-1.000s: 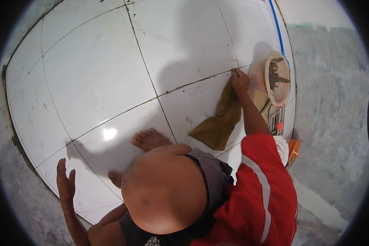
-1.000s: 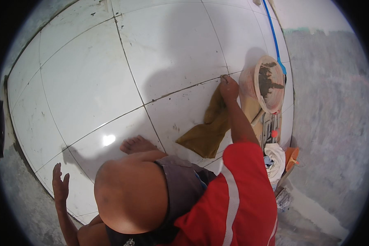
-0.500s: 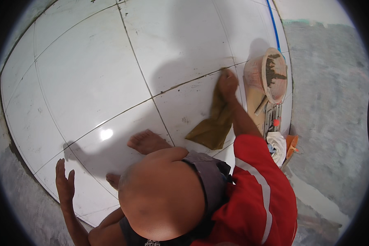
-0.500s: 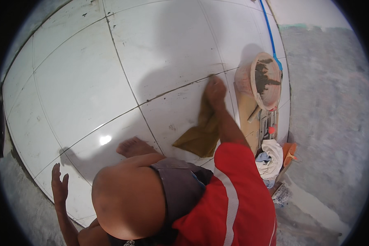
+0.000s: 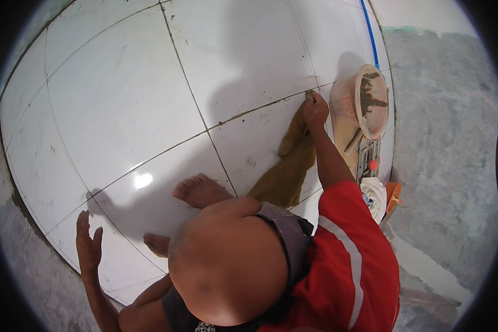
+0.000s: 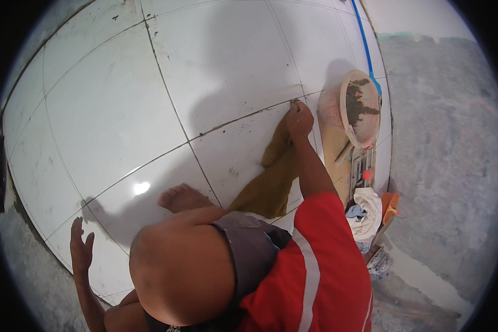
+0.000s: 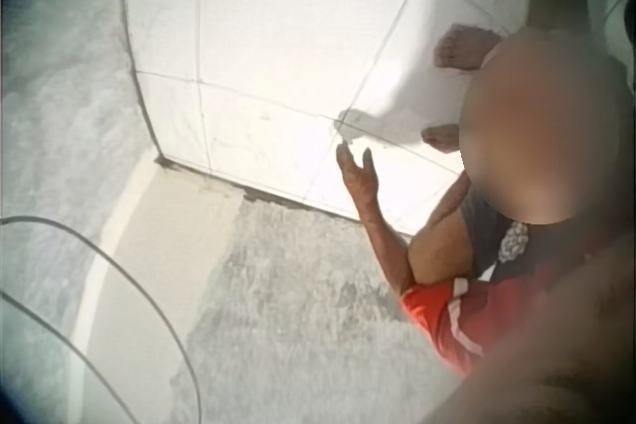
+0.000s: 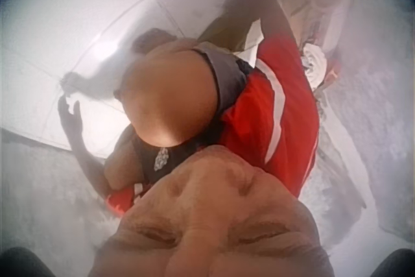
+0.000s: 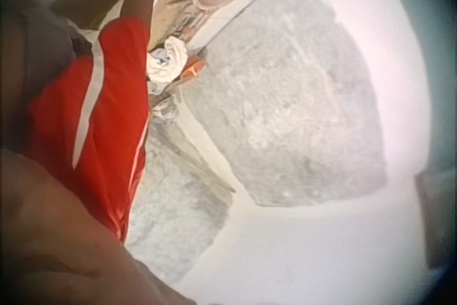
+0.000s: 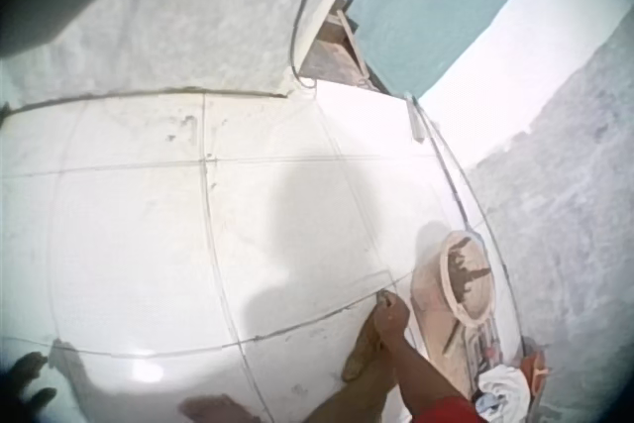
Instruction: The person sits on a tiled floor and wipes the white wall tiles with a yellow cloth. They focus on the grout lines and edges, moving the cloth back and forth to remove dirt.
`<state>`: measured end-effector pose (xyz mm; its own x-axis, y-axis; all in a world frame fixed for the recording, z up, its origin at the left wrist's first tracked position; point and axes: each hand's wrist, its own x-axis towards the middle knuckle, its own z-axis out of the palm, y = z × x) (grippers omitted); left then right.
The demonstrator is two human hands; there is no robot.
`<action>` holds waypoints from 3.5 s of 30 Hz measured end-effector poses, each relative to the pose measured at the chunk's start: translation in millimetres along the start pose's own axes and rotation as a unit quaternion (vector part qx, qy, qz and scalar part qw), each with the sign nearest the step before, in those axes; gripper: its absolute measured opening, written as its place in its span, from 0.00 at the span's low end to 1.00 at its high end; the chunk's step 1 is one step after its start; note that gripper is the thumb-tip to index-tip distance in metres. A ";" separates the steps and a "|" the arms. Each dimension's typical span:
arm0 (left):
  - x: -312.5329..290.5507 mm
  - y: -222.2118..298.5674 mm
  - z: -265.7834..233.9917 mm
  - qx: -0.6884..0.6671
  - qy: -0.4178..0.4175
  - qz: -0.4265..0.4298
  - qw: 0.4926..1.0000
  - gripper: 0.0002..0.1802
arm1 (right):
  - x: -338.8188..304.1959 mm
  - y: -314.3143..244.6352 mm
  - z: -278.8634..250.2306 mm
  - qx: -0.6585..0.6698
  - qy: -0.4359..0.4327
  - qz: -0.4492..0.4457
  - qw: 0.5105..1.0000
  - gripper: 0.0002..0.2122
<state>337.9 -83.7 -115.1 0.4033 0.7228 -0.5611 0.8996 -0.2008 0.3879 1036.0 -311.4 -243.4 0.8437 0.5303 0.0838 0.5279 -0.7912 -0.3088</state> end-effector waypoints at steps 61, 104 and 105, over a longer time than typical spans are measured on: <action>8.9 -33.0 2.0 -0.056 0.042 -0.066 0.995 0.31 | -68.0 -67.2 23.6 0.021 0.009 -0.107 0.994 0.11; -1.7 -18.7 1.9 -0.061 0.013 -0.136 0.989 0.32 | 50.3 39.9 -10.9 -0.115 -0.034 -0.075 0.990 0.10; 1.3 -3.7 -2.2 -0.068 0.007 -0.193 0.979 0.32 | 42.5 37.5 -8.0 -0.113 -0.035 -0.122 0.985 0.10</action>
<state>334.8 -80.5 -115.6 0.0345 0.7371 -0.6749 0.9535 0.1780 0.2432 1092.4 -321.0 -243.8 0.6839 0.7270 0.0612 0.7296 -0.6805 -0.0683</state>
